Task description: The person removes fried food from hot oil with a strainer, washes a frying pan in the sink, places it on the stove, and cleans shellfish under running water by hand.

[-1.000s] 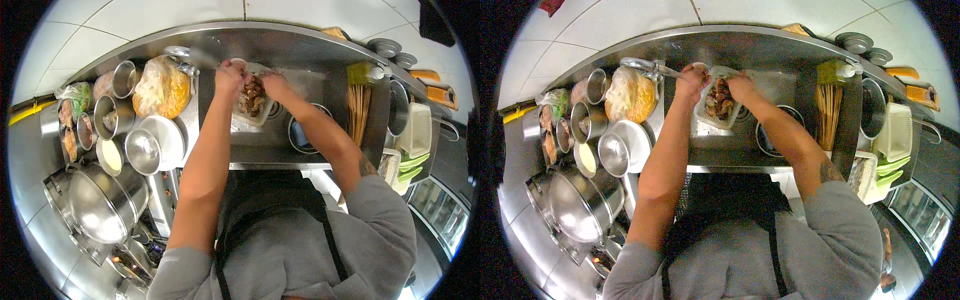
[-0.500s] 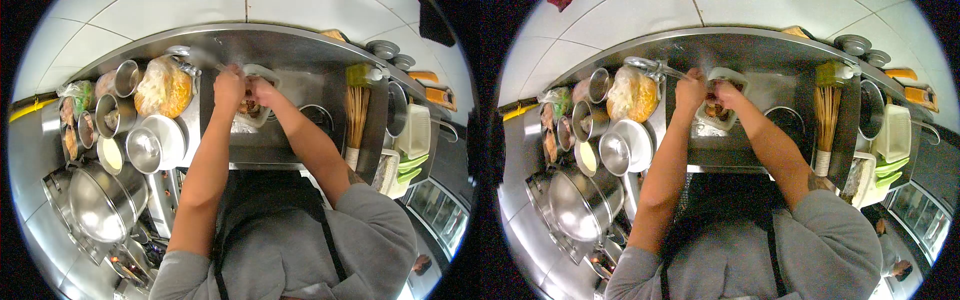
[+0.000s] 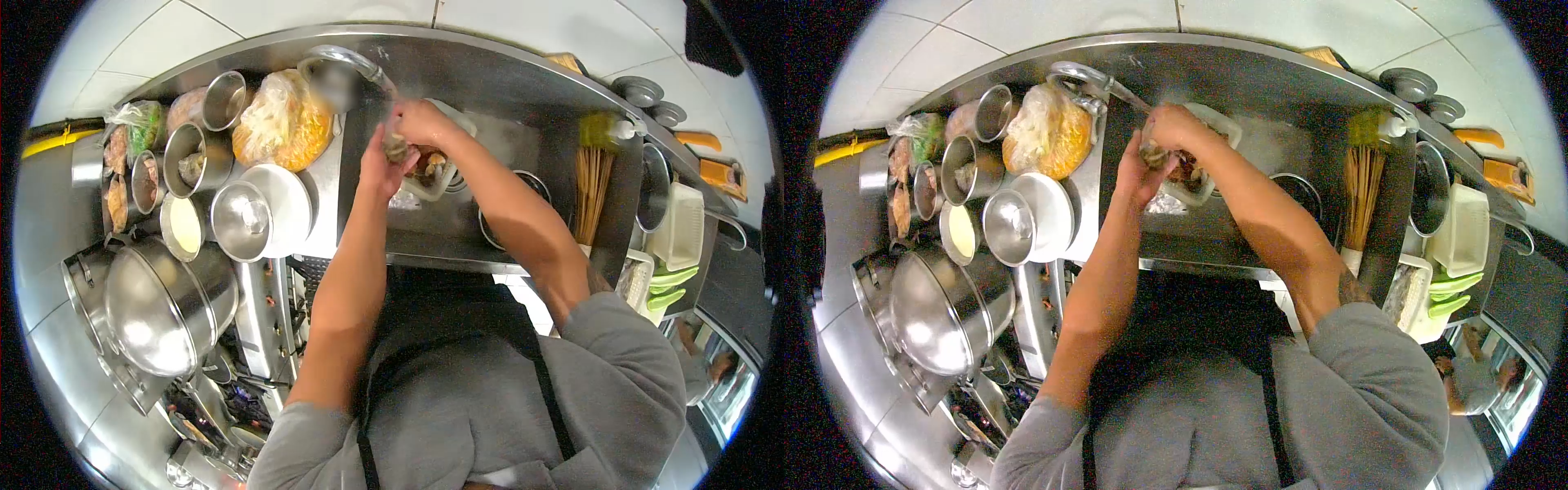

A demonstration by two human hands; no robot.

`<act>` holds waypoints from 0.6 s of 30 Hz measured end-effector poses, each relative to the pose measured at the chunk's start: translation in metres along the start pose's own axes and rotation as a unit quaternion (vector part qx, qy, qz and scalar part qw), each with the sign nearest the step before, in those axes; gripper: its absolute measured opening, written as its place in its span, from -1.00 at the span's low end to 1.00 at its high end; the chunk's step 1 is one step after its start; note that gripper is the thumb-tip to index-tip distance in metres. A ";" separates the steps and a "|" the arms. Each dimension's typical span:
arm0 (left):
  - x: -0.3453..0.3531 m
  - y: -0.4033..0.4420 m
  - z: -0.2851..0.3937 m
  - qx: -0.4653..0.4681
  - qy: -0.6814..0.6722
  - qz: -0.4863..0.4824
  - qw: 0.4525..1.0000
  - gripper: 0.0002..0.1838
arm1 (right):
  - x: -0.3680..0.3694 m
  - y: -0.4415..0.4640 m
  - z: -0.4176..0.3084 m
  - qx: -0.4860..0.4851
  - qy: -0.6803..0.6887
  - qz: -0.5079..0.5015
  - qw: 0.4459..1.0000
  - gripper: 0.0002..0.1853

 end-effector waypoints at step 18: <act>0.080 0.021 0.044 0.004 0.316 -0.051 0.947 -0.81 | 0.089 -0.021 0.063 -0.038 -0.193 -0.022 0.980 -0.63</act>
Point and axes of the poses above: each hand's wrist, its own y-axis towards the middle knuckle, its own x-axis out of the palm, z = x × y, the point moved 6 cm from there along y, towards the middle knuckle, and after that the axes turned 12 degrees about y, right-handed, at the moved point
